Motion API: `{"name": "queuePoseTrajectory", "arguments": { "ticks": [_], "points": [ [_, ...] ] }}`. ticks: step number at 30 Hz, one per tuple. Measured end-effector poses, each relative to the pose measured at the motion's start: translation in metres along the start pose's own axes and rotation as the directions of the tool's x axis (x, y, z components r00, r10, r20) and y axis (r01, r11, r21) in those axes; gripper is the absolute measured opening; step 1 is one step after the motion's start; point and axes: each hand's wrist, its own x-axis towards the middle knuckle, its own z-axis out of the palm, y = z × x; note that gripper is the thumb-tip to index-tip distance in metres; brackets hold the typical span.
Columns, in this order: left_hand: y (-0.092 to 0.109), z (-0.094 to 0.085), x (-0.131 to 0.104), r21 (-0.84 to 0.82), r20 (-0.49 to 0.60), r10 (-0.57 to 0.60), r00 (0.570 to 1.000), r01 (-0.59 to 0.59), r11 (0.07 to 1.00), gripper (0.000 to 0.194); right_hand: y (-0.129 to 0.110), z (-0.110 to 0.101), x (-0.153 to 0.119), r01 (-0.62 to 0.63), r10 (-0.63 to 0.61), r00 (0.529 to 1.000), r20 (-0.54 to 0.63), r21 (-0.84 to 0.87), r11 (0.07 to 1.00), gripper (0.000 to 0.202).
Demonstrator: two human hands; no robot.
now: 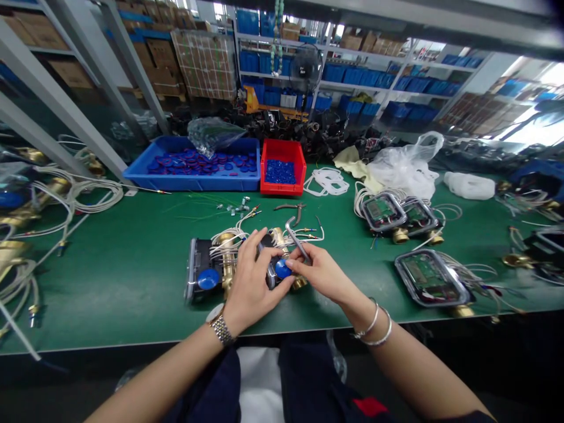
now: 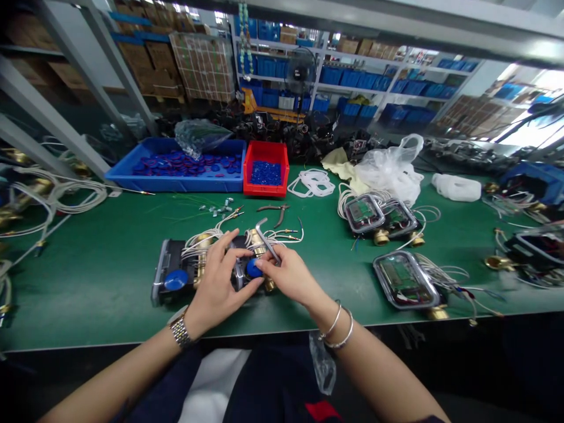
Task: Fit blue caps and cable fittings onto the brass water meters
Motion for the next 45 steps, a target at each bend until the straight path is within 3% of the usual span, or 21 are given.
{"name": "queuePoseTrajectory", "arguments": {
  "ticks": [11,16,21,28,31,35,40,45],
  "points": [
    [0.0,0.003,0.005,0.045,-0.005,0.032,0.999,-0.032,0.998,0.027,0.009,0.0,0.006,-0.069,0.059,0.996,0.064,0.163,0.984,0.03],
    [-0.001,0.002,0.007,0.063,0.004,0.047,0.999,-0.047,0.997,0.028,0.007,0.0,0.007,-0.02,0.013,0.999,0.051,0.139,0.99,0.029],
    [-0.001,0.003,0.008,0.042,-0.004,0.055,0.998,-0.055,0.998,0.021,0.005,-0.007,-0.003,0.086,-0.086,0.996,-0.005,-0.003,0.996,0.032],
    [0.004,0.003,0.009,0.04,0.033,0.004,0.999,-0.006,0.999,0.015,0.006,-0.025,-0.033,0.106,-0.139,0.983,-0.119,-0.248,0.963,0.029],
    [0.004,0.006,0.01,0.041,0.033,-0.017,0.999,0.015,0.999,0.013,0.006,-0.037,-0.043,0.112,-0.161,0.982,-0.094,-0.396,0.911,0.026],
    [0.004,0.012,0.01,0.05,0.0,-0.045,0.999,0.045,0.998,0.011,0.004,-0.051,-0.055,0.188,-0.229,0.973,-0.027,-0.481,0.856,0.019],
    [0.005,0.015,0.009,0.054,-0.008,-0.054,0.999,0.054,0.997,0.012,-0.002,-0.045,-0.06,0.328,-0.409,0.903,-0.134,-0.401,0.855,0.021],
    [0.002,0.012,0.007,0.041,0.0,-0.006,1.0,0.006,0.999,0.014,0.002,-0.021,-0.037,0.49,-0.502,0.861,0.082,-0.401,0.774,0.026]
  ]
}}
